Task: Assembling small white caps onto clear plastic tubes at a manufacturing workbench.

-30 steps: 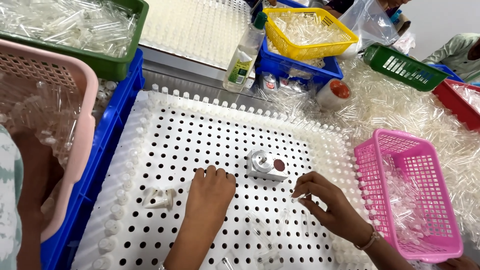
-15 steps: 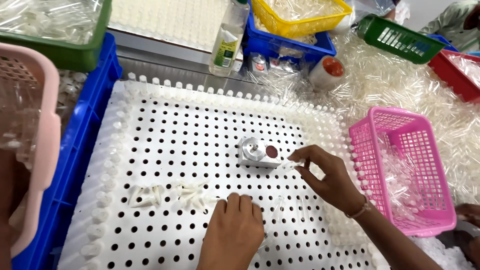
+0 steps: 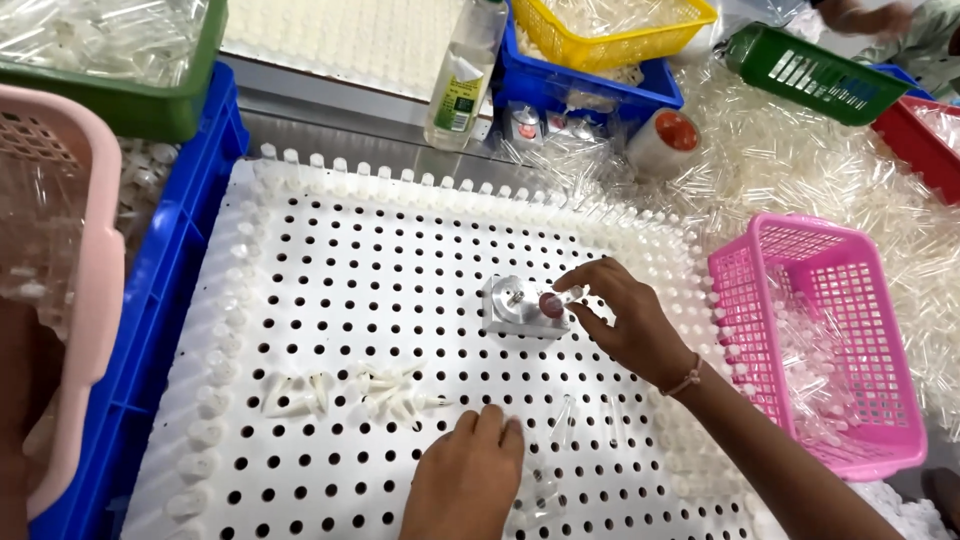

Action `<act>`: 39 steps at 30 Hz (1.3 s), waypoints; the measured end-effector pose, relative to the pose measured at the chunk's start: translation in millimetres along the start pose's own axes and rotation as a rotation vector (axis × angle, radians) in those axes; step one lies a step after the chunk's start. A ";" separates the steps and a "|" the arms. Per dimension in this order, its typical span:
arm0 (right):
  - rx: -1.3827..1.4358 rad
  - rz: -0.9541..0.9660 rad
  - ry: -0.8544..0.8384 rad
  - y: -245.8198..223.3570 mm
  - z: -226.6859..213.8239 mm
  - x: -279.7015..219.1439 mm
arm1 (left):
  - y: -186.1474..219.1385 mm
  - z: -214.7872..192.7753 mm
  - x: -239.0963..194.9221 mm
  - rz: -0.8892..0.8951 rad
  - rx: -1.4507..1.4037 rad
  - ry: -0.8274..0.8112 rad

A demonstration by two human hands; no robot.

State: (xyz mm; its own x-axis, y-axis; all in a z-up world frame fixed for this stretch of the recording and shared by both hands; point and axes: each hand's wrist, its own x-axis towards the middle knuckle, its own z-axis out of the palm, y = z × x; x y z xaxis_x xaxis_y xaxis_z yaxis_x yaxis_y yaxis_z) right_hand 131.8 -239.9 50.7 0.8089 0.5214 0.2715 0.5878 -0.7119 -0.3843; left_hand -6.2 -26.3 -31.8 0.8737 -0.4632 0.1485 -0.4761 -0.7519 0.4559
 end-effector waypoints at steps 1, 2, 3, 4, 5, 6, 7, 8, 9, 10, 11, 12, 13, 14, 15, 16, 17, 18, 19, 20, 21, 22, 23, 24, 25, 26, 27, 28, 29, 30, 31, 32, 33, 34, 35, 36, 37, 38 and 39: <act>-0.002 -0.030 -0.006 -2.5 0.5 1.3 | 2.5 -0.4 -1.1 -0.023 -0.100 0.056; -0.005 -0.063 -0.009 -5.0 0.8 4.2 | 4.0 -1.3 -1.2 -0.046 -0.196 0.115; -0.004 -0.067 -0.010 -5.6 0.9 6.7 | 5.6 -1.4 -0.7 -0.048 -0.195 0.117; -0.007 -0.055 -0.020 -6.5 1.3 7.8 | 7.8 -1.1 -1.1 -0.086 -0.304 0.178; -0.010 -0.044 -0.031 -7.2 1.7 8.7 | 10.1 -0.6 -1.4 -0.125 -0.413 0.239; -0.009 -0.043 -0.032 -7.2 1.6 8.3 | 12.3 -8.4 -0.5 -0.126 -0.414 0.238; -0.016 -0.055 -0.027 -7.2 1.5 7.9 | 14.5 -16.1 0.5 -0.236 -0.686 0.225; -0.023 -0.068 -0.021 -7.0 1.0 7.9 | 16.5 -24.1 2.0 -0.346 -0.958 0.208; -0.023 -0.069 -0.021 -12.0 -3.4 6.1 | 19.0 -26.0 4.4 -0.346 -0.959 0.209; 0.029 -0.064 -0.017 -17.1 -7.2 5.4 | 21.1 -28.1 6.5 -0.457 -1.181 0.246; 0.081 -0.059 -0.014 -22.4 -10.8 4.6 | 23.0 -30.3 8.4 -0.568 -1.404 0.283; 0.083 -0.063 -0.018 -22.3 -10.6 -1.6 | 22.5 -18.4 10.4 -0.572 -1.404 0.287; 0.273 -0.047 -0.025 -22.0 -10.5 -7.9 | 22.0 -6.4 12.5 -0.586 -1.601 0.375; 0.461 -0.028 -0.031 -21.6 -10.7 -14.8 | 21.5 5.7 14.7 -0.594 -1.797 0.464; 0.462 -0.029 -0.034 -24.4 -9.2 -19.9 | 21.3 3.8 15.7 -0.596 -1.797 0.468; 0.629 -0.043 -0.029 -27.3 -8.5 -26.5 | 21.8 2.2 16.7 -0.639 -1.866 0.483; 0.796 -0.057 -0.024 -29.9 -8.0 -33.2 | 22.6 0.7 17.8 -0.683 -1.934 0.499; 0.794 -0.054 -0.022 -34.8 -8.9 -35.7 | 22.2 2.3 17.2 -0.683 -1.936 0.494; 0.836 -0.051 -0.029 -39.7 -10.0 -38.3 | 22.0 3.8 16.5 -0.660 -1.970 0.506; 0.878 -0.051 -0.035 -44.7 -10.9 -40.1 | 21.4 4.9 16.0 -0.635 -2.003 0.520; 0.877 -0.050 -0.033 -45.1 -10.5 -42.9 | 22.7 0.2 15.7 -0.634 -2.003 0.517; 0.900 -0.031 -0.051 -45.6 -9.6 -44.4 | 23.4 -4.8 15.3 -0.610 -1.999 0.473; 0.923 -0.011 -0.069 -46.3 -8.4 -45.8 | 23.7 -9.9 14.6 -0.586 -1.993 0.429; 0.923 -0.014 -0.072 -46.3 -8.8 -47.7 | 23.8 -5.9 14.7 -0.586 -1.994 0.433; 0.940 0.024 -0.079 -46.4 -9.1 -49.6 | 23.8 -1.9 14.8 -0.542 -1.990 0.444; 0.956 0.064 -0.085 -46.3 -9.7 -51.8 | 24.0 2.2 15.1 -0.498 -1.987 0.452; 0.956 0.063 -0.087 -43.2 -11.3 -54.7 | 26.1 2.2 14.9 -0.498 -1.988 0.454; 0.961 0.117 -0.094 -40.1 -12.9 -58.5 | 28.6 2.5 14.5 -0.478 -1.943 0.460; 0.965 0.171 -0.102 -36.8 -14.6 -62.2 | 31.1 2.9 14.3 -0.458 -1.898 0.466; 0.966 0.173 -0.103 -34.6 -11.9 -65.7 | 33.3 2.7 14.5 -0.460 -1.899 0.466; 0.979 0.208 -0.092 -32.4 -9.3 -69.2 | 35.4 2.6 14.7 -0.477 -1.886 0.469; 0.992 0.242 -0.081 -30.0 -6.8 -72.3 | 37.3 2.3 15.4 -0.493 -1.872 0.472; 0.992 0.243 -0.082 -31.2 -1.5 -76.3 | 41.2 2.1 14.9 -0.493 -1.873 0.472; 1.026 0.273 -0.039 -32.3 3.2 -81.3 | 45.9 2.4 14.3 -0.498 -1.766 0.565; 1.059 0.304 0.005 -33.1 7.8 -86.3 | 50.8 2.7 14.0 -0.502 -1.657 0.655; 1.057 0.306 0.008 -42.7 7.8 -85.4 | 53.3 -3.2 9.9 -0.500 -1.659 0.651; 1.155 0.355 0.045 -51.9 7.6 -84.4 | 55.9 -9.0 6.2 -0.349 -1.262 0.791; 1.252 0.405 0.084 -61.3 7.8 -83.9 | 58.4 -14.6 2.1 -0.200 -0.856 0.895; 1.251 0.408 0.089 -60.0 3.1 -81.8 | 53.2 -17.3 2.1 -0.197 -0.859 0.891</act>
State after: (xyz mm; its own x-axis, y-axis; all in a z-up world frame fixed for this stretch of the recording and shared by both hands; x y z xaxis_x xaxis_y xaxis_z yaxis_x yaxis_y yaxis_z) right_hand 30.3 -238.3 48.8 0.9513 0.3076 -0.0194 -0.0617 0.1285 -0.9898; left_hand -27.9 -59.2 7.9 0.8457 0.3523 0.4008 -0.4039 -0.0684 0.9123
